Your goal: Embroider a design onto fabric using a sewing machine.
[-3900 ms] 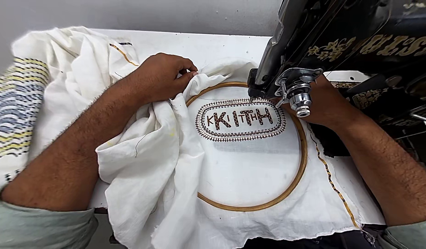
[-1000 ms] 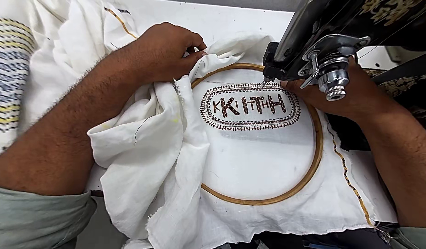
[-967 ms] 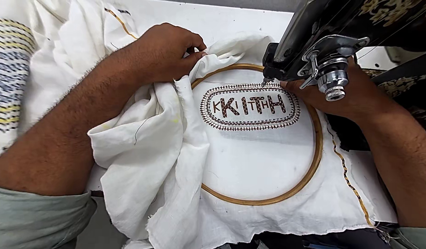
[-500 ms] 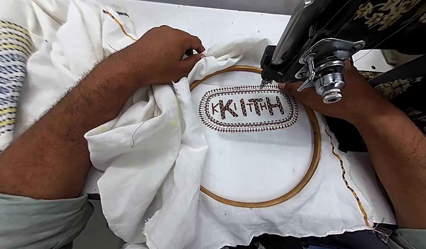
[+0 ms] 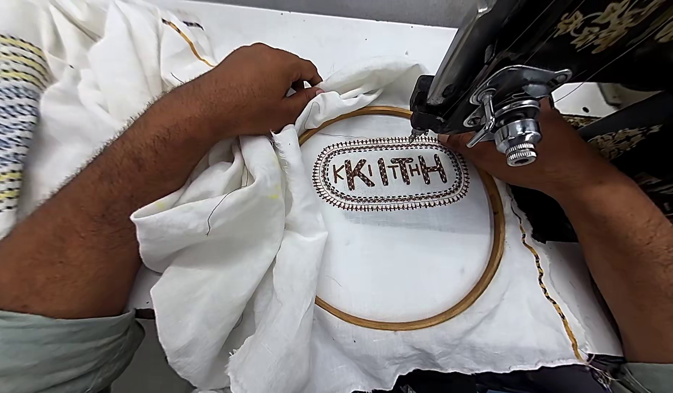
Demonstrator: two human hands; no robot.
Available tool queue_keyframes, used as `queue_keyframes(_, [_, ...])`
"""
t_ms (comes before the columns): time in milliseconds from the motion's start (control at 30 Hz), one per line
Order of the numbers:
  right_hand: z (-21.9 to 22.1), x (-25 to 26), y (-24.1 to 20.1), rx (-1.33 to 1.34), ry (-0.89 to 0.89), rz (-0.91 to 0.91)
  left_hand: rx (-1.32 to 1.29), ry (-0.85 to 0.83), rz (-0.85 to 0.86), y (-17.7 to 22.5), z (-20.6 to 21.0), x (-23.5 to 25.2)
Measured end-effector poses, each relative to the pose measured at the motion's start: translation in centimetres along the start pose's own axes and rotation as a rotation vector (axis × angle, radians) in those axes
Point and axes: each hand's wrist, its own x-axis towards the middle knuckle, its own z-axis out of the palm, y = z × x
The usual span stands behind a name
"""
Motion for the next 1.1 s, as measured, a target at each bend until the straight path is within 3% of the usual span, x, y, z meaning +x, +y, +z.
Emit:
queue_keyframes(767, [-0.58,-0.09,-0.63,-0.002,-0.023,0.038,-0.01,0.018,0.03,0.0,0.18,-0.03])
queue_keyframes(1100, [0.14,-0.07,-0.27,0.002,0.027,-0.027,-0.011,0.01,0.025,-0.06,0.22,0.02])
